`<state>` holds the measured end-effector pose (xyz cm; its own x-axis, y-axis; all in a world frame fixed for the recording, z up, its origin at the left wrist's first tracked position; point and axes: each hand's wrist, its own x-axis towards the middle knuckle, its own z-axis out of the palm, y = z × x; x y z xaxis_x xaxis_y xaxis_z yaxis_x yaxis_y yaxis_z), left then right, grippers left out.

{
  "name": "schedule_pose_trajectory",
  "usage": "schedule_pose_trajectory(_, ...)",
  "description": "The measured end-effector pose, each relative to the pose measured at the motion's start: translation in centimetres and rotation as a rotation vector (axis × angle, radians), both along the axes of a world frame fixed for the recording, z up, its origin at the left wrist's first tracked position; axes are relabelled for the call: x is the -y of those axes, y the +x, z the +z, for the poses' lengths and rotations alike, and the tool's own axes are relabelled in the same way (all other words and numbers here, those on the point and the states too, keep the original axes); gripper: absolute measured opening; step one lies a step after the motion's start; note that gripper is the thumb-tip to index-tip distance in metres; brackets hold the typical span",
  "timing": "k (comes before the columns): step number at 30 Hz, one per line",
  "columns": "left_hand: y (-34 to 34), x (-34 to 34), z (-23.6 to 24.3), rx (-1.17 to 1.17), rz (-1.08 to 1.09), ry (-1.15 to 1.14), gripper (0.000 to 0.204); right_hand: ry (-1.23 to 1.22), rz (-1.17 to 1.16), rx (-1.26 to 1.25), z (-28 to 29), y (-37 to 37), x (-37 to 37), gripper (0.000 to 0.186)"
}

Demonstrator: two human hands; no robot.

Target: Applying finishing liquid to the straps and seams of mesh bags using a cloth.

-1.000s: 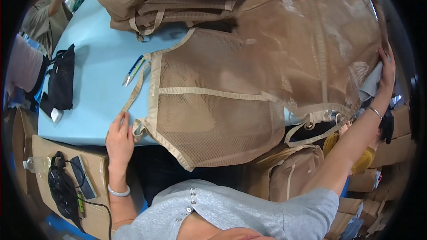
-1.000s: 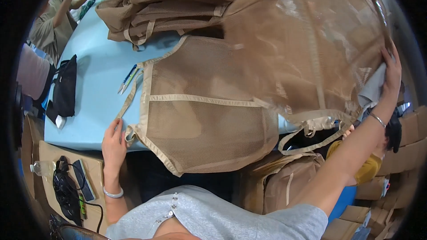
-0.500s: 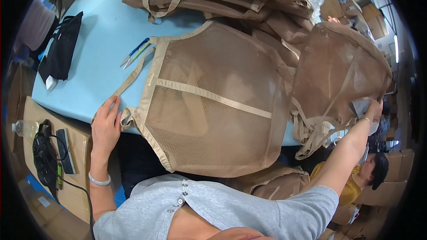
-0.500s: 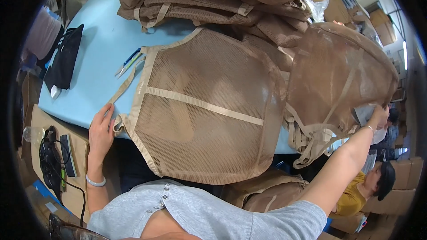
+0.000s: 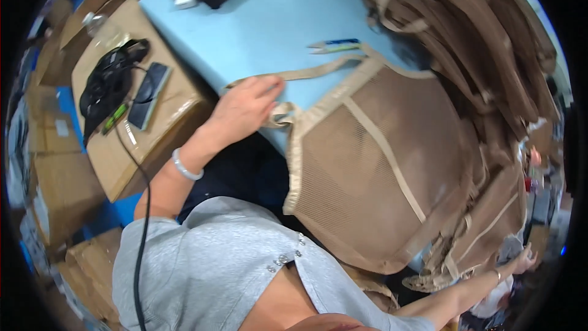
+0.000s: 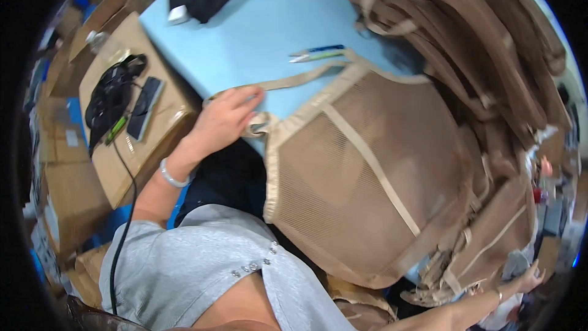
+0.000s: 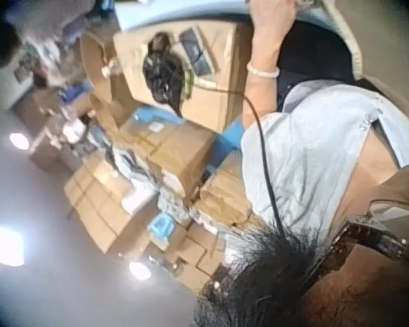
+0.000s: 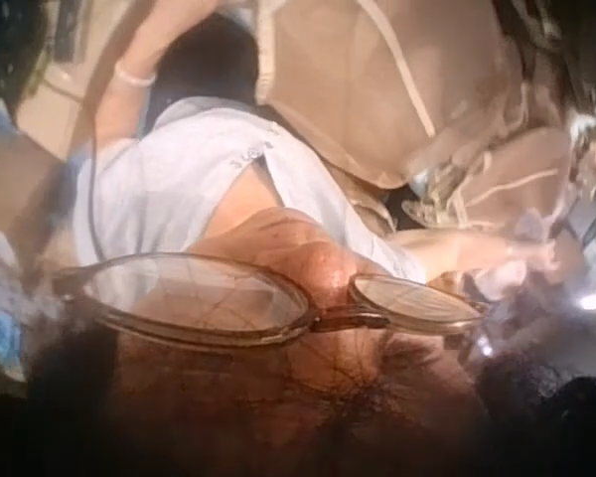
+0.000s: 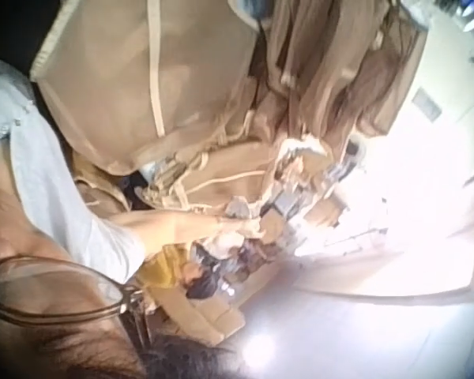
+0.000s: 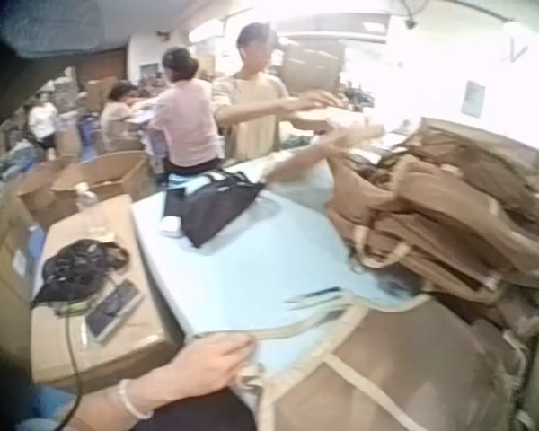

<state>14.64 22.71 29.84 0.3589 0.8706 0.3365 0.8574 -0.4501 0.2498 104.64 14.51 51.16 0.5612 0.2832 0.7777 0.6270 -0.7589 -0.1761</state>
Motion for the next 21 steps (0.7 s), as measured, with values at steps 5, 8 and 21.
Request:
schedule_pose_trajectory(5, -0.8, 0.4, -1.7, 0.045, 0.020, 0.047, 0.042, 0.239, 0.769, -0.429, -2.7, -24.7, -9.9, 0.048)
schedule_pose_trajectory(8, -0.5, -0.1, -2.3, 0.128, -0.015, 0.095, 0.044, -0.169, 1.114, -0.445, -5.3, -39.1, -11.7, 0.024)
schedule_pose_trajectory(21, -0.7, -0.4, -3.5, 0.375, 0.022, 0.135, 0.038, -0.660, 1.607, -0.728, -19.4, -75.7, -16.7, 0.017)
